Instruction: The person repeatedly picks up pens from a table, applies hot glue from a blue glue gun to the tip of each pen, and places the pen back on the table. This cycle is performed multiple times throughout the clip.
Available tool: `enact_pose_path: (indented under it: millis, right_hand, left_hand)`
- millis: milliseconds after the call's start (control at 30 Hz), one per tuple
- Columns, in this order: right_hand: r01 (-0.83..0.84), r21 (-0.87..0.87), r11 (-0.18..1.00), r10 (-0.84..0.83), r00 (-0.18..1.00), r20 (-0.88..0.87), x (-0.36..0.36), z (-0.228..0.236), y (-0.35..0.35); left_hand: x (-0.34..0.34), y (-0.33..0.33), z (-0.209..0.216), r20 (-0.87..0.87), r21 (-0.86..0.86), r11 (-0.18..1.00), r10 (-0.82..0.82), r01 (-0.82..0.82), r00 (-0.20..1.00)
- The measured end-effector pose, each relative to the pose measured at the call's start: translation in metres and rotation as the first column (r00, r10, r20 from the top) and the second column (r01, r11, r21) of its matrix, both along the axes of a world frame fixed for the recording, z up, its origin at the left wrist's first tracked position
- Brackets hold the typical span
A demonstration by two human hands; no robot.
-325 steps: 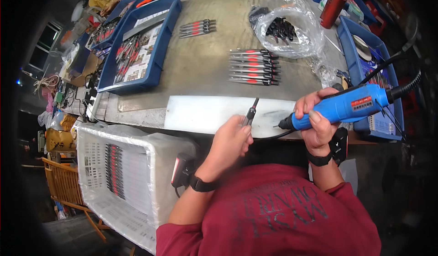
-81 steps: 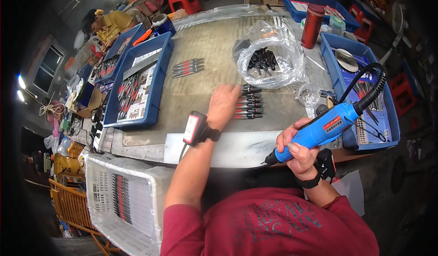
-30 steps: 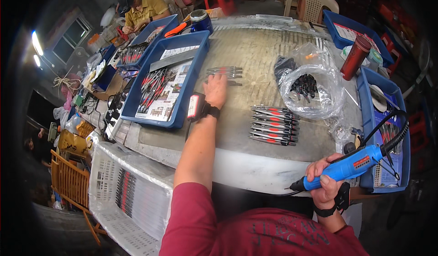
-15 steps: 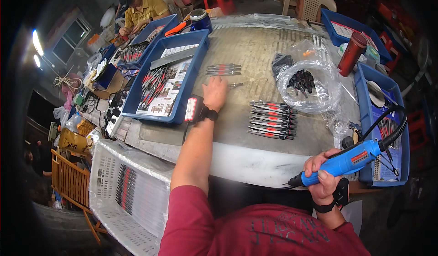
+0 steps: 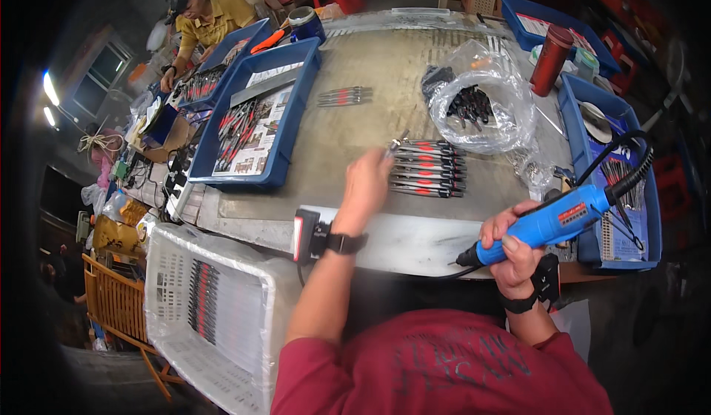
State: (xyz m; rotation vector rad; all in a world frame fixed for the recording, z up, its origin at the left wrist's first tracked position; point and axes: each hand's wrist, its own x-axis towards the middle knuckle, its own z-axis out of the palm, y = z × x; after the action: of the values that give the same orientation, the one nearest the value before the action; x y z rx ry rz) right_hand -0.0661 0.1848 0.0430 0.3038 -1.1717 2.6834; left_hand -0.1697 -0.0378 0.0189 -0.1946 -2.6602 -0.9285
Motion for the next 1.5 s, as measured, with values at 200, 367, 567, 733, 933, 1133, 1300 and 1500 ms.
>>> enact_pose_path:
  millis: [200, 367, 567, 733, 933, 1133, 1300, 1500]
  right_hand:
    - [0.011, -0.020, 1.000, -0.012, 0.999, -0.037, -0.002, 0.000, -0.003]
    - [0.029, 0.005, 1.000, -0.029, 0.999, -0.046, 0.000, 0.002, -0.009]
    - [0.014, 0.041, 0.999, -0.011, 0.997, -0.077, 0.001, 0.003, -0.015]
    - [0.005, 0.074, 0.997, 0.001, 0.997, -0.080, 0.001, 0.005, -0.023]
    - [-0.029, 0.109, 0.994, 0.039, 0.995, -0.096, 0.002, 0.006, -0.035]
    - [-0.081, 0.157, 0.984, 0.099, 0.989, -0.113, 0.002, 0.005, -0.042]
    - [-0.093, 0.192, 0.977, 0.121, 0.982, -0.142, -0.001, 0.006, -0.046]
    - [-0.098, 0.229, 0.969, 0.129, 0.984, -0.126, -0.003, 0.007, -0.049]
  left_hand:
    - [0.095, 0.030, 0.016, 0.488, 0.659, 0.737, -0.272, -0.146, 0.830]
    - [0.141, 0.029, 0.005, 0.543, 0.760, 0.608, -0.400, -0.229, 0.738]
    - [0.167, 0.034, -0.009, 0.654, 0.730, 0.541, -0.380, -0.416, 0.654]
    - [0.169, 0.038, -0.012, 0.670, 0.737, 0.445, -0.384, -0.509, 0.635]
    - [0.170, 0.040, -0.015, 0.674, 0.739, 0.376, -0.395, -0.559, 0.624]
    - [0.170, 0.039, -0.017, 0.640, 0.768, 0.346, -0.431, -0.539, 0.636]
    - [0.169, 0.041, -0.019, 0.648, 0.762, 0.351, -0.427, -0.545, 0.631]
    - [0.168, 0.041, -0.018, 0.645, 0.764, 0.351, -0.434, -0.541, 0.630]
